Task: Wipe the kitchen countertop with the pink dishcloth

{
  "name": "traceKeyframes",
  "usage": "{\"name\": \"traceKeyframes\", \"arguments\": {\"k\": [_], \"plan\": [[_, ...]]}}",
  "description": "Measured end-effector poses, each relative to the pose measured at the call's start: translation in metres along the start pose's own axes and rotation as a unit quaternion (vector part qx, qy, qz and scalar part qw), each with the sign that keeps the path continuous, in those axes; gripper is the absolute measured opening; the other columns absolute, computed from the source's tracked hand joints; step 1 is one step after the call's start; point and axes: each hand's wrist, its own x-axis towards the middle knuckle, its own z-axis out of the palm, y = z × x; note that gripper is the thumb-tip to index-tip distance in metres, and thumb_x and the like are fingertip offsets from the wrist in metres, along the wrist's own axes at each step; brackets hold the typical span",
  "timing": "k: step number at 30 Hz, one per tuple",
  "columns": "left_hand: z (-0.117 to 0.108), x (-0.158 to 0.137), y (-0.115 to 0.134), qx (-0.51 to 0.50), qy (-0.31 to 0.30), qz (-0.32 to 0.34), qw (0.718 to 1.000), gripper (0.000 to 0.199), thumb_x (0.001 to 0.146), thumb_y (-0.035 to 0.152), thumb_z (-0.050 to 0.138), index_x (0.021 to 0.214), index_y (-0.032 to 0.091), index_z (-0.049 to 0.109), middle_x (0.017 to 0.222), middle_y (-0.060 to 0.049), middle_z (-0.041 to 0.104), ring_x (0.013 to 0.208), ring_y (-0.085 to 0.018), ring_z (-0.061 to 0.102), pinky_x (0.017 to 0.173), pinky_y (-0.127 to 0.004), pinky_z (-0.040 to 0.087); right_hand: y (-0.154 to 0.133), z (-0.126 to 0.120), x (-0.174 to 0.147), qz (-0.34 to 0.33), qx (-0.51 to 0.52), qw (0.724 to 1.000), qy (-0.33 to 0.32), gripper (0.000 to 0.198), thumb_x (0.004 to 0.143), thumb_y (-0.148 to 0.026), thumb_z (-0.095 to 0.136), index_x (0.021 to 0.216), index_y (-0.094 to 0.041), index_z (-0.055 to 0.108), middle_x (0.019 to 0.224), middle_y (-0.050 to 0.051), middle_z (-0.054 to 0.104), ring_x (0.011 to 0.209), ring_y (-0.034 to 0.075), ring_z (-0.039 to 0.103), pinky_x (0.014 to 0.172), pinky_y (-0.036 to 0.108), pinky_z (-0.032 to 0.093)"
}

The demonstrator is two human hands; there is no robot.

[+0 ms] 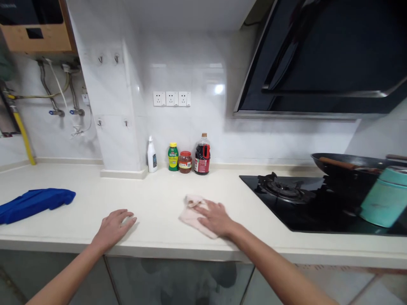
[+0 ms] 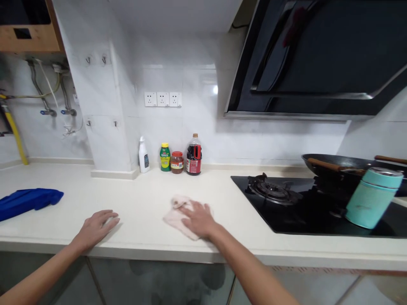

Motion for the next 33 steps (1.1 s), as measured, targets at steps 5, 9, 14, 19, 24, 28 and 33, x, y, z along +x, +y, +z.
{"name": "traceKeyframes", "arguments": {"k": [5, 9, 14, 19, 24, 28, 33], "plan": [[-0.002, 0.000, 0.003, 0.012, -0.011, -0.005, 1.000, 0.057, 0.088, 0.064, 0.043, 0.116, 0.029, 0.076, 0.139, -0.009, 0.067, 0.136, -0.033, 0.055, 0.112, -0.052, 0.042, 0.099, -0.010, -0.037, 0.196, -0.053, 0.979, 0.028, 0.058, 0.104, -0.052, 0.030, 0.160, -0.038, 0.034, 0.165, 0.014, 0.029, 0.149, 0.039, 0.028, 0.115, 0.067, 0.020], [-0.004, 0.000, 0.005, 0.017, -0.016, -0.001, 1.000, 0.059, 0.088, 0.065, 0.042, 0.118, 0.027, 0.076, 0.140, -0.010, 0.066, 0.135, -0.035, 0.054, 0.112, -0.053, 0.042, 0.151, 0.005, -0.097, 0.230, -0.085, 0.967, 0.067, 0.058, 0.102, -0.054, 0.030, 0.158, -0.040, 0.038, 0.159, 0.010, 0.039, 0.143, 0.036, 0.038, 0.115, 0.057, 0.028], [-0.003, 0.000, 0.004, 0.022, -0.026, 0.006, 0.999, 0.063, 0.088, 0.065, 0.041, 0.123, 0.024, 0.073, 0.143, -0.012, 0.063, 0.138, -0.035, 0.052, 0.113, -0.054, 0.040, 0.140, 0.026, -0.141, 0.257, -0.110, 0.951, 0.128, 0.055, 0.100, -0.058, 0.032, 0.150, -0.044, 0.048, 0.147, 0.010, 0.049, 0.134, 0.035, 0.046, 0.108, 0.052, 0.035], [-0.001, 0.003, 0.002, 0.024, -0.023, 0.016, 0.999, 0.063, 0.088, 0.066, 0.041, 0.121, 0.024, 0.073, 0.142, -0.012, 0.064, 0.138, -0.036, 0.052, 0.113, -0.054, 0.040, 0.055, 0.028, -0.132, 0.276, -0.117, 0.940, 0.161, 0.052, 0.097, -0.061, 0.043, 0.143, -0.041, 0.057, 0.146, 0.014, 0.048, 0.121, 0.040, 0.050, 0.100, 0.057, 0.036], [-0.003, 0.005, 0.003, 0.031, -0.028, 0.017, 0.999, 0.063, 0.088, 0.066, 0.039, 0.122, 0.025, 0.073, 0.141, -0.012, 0.064, 0.137, -0.036, 0.053, 0.110, -0.054, 0.042, -0.046, 0.047, -0.094, 0.114, -0.040, 0.974, 0.190, 0.056, 0.094, -0.063, 0.054, 0.144, -0.038, 0.055, 0.146, 0.016, 0.046, 0.121, 0.042, 0.046, 0.099, 0.060, 0.035], [-0.002, 0.007, 0.002, 0.037, -0.029, 0.004, 0.999, 0.063, 0.087, 0.066, 0.038, 0.122, 0.026, 0.073, 0.143, -0.011, 0.064, 0.137, -0.036, 0.053, 0.112, -0.054, 0.041, -0.115, 0.069, -0.057, -0.019, -0.002, 0.975, 0.223, 0.069, 0.085, -0.062, 0.072, 0.147, -0.040, 0.049, 0.151, 0.015, 0.041, 0.124, 0.042, 0.045, 0.102, 0.065, 0.035], [0.000, 0.010, -0.003, 0.045, -0.030, 0.003, 0.999, 0.064, 0.088, 0.064, 0.037, 0.123, 0.025, 0.073, 0.143, -0.010, 0.064, 0.137, -0.034, 0.053, 0.113, -0.052, 0.042, -0.141, 0.086, -0.040, -0.094, -0.016, 0.960, 0.263, 0.070, 0.087, -0.044, 0.077, 0.148, -0.045, 0.043, 0.152, 0.010, 0.042, 0.128, 0.036, 0.047, 0.107, 0.062, 0.038]]}}
